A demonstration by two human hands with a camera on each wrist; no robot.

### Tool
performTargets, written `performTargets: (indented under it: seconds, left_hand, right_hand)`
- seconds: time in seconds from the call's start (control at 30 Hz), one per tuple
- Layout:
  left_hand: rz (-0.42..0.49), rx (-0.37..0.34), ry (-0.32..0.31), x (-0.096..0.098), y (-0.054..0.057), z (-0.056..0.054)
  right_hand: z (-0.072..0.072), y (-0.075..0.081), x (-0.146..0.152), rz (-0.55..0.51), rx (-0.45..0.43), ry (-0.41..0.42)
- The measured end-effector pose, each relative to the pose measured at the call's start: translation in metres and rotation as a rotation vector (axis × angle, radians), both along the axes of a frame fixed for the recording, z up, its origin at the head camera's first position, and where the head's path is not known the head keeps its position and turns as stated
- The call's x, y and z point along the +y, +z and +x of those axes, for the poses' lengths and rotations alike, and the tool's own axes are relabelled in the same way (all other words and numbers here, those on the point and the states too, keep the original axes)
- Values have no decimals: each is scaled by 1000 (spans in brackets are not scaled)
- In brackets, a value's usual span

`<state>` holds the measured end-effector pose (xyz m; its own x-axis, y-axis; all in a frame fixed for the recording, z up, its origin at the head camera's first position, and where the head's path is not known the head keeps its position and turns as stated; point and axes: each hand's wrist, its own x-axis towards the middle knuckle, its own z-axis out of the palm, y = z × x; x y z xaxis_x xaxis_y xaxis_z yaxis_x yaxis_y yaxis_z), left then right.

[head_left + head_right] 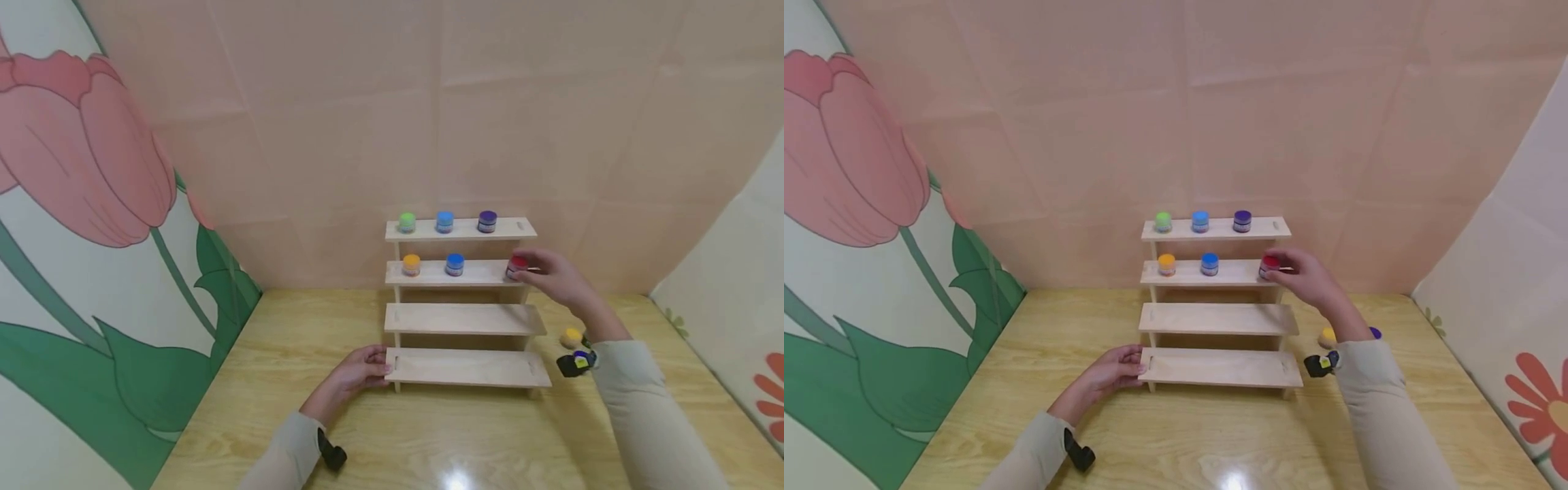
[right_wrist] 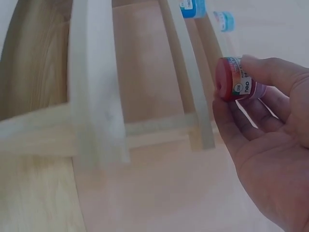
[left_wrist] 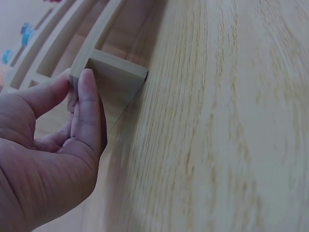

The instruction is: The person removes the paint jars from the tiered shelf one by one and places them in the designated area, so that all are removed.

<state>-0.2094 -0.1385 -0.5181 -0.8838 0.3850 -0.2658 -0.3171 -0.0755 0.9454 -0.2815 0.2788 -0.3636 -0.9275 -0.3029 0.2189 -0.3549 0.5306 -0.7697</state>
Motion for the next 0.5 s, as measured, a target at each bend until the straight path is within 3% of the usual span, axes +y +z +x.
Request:
performTargets:
  seconds: [0.13,0.37,0.5]
  left_hand:
    - [8,-3,5,0,-2,0]
    - [10,-11,8,0,-2,-1]
    - [6,-15,12,0,0,0]
  right_hand:
    - [7,-6,12,12,-17,-19]
    - [22,-15,38,-62,-19,-30]
    - [30,-20,54,-28,-36,-68]
